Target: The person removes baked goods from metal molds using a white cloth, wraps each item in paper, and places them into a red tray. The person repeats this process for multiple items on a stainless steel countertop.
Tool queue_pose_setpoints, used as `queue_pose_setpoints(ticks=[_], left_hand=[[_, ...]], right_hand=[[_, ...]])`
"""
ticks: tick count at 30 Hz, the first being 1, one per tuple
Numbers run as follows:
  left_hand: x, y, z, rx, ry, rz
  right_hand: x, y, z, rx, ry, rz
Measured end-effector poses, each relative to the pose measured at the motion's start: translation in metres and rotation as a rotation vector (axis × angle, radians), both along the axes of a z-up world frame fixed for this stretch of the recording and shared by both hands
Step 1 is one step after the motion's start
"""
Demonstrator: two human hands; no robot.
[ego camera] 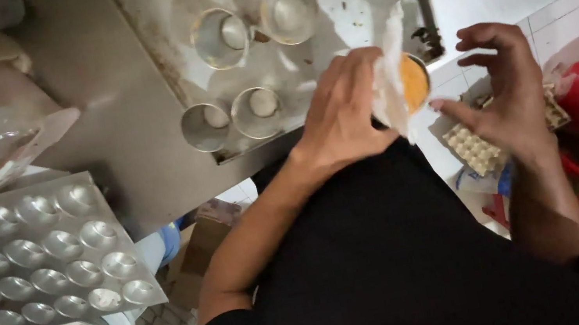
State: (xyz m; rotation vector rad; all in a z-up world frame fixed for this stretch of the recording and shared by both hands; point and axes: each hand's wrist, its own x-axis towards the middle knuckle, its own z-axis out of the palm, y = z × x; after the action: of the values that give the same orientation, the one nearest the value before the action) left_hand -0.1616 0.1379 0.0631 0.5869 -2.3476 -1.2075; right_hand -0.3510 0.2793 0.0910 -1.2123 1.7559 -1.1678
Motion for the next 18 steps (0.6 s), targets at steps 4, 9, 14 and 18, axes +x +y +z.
queue_pose_setpoints(ticks=[4,9,14,18], left_hand=[[-0.018,0.011,-0.032,-0.075,-0.151,0.140],[-0.030,0.026,-0.082,-0.135,-0.314,0.319],[-0.029,0.041,-0.080,0.235,-0.122,0.477],[-0.015,0.060,-0.088,0.125,-0.113,0.617]], right_hand=[[-0.033,0.010,-0.018,-0.032,0.139,-0.049],[-0.069,0.008,-0.039,-0.040,0.209,0.032],[-0.087,-0.007,-0.048,-0.107,0.258,0.224],[-0.096,-0.014,-0.060,-0.098,0.231,0.285]])
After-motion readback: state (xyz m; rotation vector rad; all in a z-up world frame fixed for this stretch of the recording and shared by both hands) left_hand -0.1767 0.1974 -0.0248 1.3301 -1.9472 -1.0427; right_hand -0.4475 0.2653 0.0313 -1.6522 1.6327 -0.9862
